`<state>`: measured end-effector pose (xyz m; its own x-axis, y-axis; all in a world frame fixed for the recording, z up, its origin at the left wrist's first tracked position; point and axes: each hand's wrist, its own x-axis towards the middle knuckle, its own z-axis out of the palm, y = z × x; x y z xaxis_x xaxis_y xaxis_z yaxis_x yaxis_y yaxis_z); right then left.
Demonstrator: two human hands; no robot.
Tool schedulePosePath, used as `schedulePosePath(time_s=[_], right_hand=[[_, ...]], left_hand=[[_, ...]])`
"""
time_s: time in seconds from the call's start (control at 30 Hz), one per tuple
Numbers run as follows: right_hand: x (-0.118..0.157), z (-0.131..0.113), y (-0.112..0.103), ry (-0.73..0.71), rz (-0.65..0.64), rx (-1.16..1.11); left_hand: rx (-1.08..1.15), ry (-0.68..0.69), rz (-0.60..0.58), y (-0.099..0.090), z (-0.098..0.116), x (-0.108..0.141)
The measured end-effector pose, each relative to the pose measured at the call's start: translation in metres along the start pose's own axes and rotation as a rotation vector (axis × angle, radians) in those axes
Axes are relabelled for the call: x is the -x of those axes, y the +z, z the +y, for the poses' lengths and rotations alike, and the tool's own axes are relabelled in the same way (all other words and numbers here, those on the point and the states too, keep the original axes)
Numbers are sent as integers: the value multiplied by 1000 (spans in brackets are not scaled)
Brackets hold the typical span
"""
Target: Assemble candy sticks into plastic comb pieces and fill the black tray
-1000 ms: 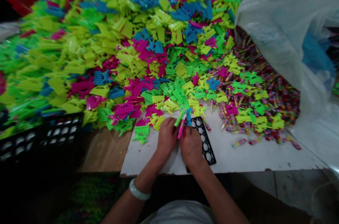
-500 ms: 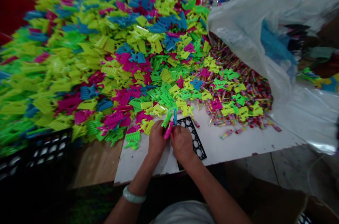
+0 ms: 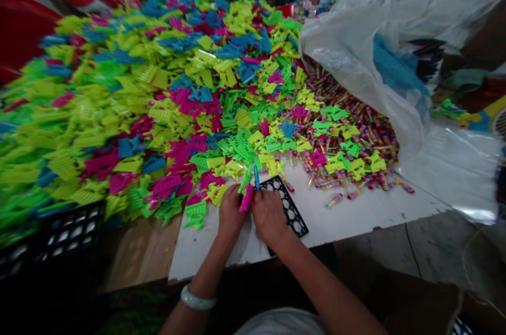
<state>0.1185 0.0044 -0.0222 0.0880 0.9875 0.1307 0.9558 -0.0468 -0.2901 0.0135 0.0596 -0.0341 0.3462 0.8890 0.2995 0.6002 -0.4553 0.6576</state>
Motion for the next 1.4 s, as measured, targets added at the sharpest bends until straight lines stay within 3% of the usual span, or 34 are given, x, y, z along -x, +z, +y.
schedulePosePath(time_s=[0.13,0.27,0.37,0.4,0.47,0.57,0.7,0.87,0.97,1.07,1.2,1.3,1.4], right_hand=[[8,5,-1,-25,24,-33],[14,39,-17,-76,165,-206],[-11,76,-35,170,327,-212],[-25,86,-39,281,328,-171],[-53,101,-44,372,317,-149],[-75,109,-45,405,265,-178],[-52,101,-47,398,143,-329],[1,60,-42,340,-89,-1099],[16,35,-29,268,-151,-1314],[24,29,-20,227,-127,-1217],[30,32,-18,123,-22,-793],[29,25,-17,24,-39,-618],[24,14,-17,31,-78,-559]], left_hand=[[7,12,10,-3,3,-1],[23,4,34,-6,1,-1],[29,-20,34,-5,0,-1],[29,-27,31,-5,0,-1],[24,-41,30,-4,0,0],[19,-56,27,-5,2,2],[23,-60,12,-4,3,4],[4,-79,25,-1,5,3],[9,-86,16,-1,7,2],[18,-90,9,-2,8,3],[28,-89,1,-4,11,3],[30,-97,-8,-4,12,2],[23,-103,7,-3,13,2]])
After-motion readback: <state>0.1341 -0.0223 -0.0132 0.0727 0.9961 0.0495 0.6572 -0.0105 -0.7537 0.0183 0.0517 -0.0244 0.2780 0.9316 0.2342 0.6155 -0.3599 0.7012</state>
